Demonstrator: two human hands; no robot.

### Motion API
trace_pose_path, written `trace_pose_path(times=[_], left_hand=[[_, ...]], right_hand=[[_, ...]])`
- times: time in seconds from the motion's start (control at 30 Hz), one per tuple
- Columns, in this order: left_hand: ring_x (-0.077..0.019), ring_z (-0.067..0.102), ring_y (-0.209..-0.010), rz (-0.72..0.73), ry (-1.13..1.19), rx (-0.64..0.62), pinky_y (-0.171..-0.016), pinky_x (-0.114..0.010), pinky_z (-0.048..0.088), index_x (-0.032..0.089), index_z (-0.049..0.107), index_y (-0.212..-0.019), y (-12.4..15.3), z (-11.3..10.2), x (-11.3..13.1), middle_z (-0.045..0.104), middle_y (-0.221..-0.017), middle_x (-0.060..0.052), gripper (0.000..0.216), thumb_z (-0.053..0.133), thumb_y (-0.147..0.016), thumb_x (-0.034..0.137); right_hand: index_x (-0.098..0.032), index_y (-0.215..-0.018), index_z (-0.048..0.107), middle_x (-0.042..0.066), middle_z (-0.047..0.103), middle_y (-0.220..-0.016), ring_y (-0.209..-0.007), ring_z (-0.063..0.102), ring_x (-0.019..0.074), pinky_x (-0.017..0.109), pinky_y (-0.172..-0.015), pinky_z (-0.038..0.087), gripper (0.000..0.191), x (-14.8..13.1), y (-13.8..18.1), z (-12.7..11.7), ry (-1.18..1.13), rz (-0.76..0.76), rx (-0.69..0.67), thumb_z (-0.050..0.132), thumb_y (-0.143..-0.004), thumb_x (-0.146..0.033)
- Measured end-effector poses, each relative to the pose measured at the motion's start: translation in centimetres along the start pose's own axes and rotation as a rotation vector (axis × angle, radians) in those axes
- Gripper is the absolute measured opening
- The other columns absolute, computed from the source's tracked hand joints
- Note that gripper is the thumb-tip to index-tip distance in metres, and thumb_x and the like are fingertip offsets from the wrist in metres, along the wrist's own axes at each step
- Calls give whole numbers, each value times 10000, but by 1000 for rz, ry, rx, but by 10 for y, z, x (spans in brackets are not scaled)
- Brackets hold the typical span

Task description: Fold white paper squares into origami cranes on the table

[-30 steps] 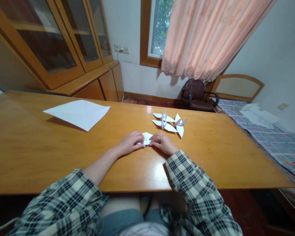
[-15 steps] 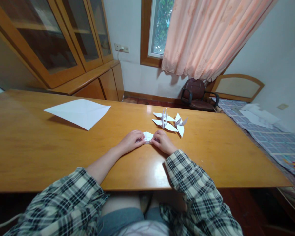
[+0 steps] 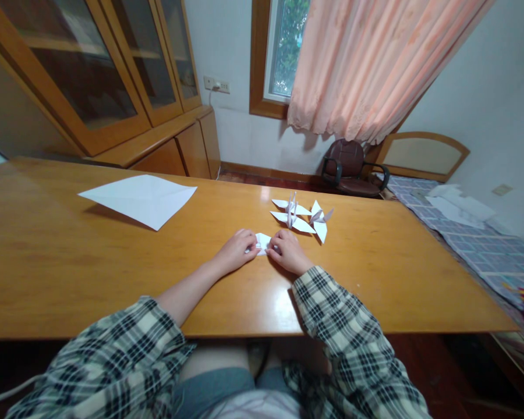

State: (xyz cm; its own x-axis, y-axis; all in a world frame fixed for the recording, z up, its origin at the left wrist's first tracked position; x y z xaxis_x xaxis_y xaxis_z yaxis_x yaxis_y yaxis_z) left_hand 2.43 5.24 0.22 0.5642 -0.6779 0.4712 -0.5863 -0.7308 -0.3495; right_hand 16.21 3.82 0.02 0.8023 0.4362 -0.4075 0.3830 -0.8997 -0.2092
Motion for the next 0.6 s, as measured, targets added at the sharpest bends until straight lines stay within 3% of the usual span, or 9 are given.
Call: trace_pose_path(times=[0.43,0.6], left_hand=[[-211,472,-853,-35,-54,-33,-765,-339,409,193,501,-693,0,4,4,535,-840,-44,167,535,-854,228],[-225,472,-880,-56,-92,-25,-790,-353,415,197,507,-820,2,1,6,540,-875,-46,114,539,-876,292]], right_hand=[[-194,-840,589,71,531,-937,-911,450,229,373,-819,347,222,-3,2,4,81,61,47,543,-908,-401],[-197,-907,555,99,531,-972,-947,443,266,391,-817,341,207,-12,4,6,192,74,67,541,-896,-403]])
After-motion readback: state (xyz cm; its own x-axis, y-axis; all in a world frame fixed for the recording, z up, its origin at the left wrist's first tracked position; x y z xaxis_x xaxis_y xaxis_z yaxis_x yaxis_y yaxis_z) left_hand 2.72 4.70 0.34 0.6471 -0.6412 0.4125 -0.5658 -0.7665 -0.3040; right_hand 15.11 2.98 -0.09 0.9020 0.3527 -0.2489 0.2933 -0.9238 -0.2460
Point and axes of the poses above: each hand's wrist, its own y-axis away from the middle knuckle, its own z-axis out of the palm, x = y × z, the point moved 7 cm from there along -y, towards the middle knuckle
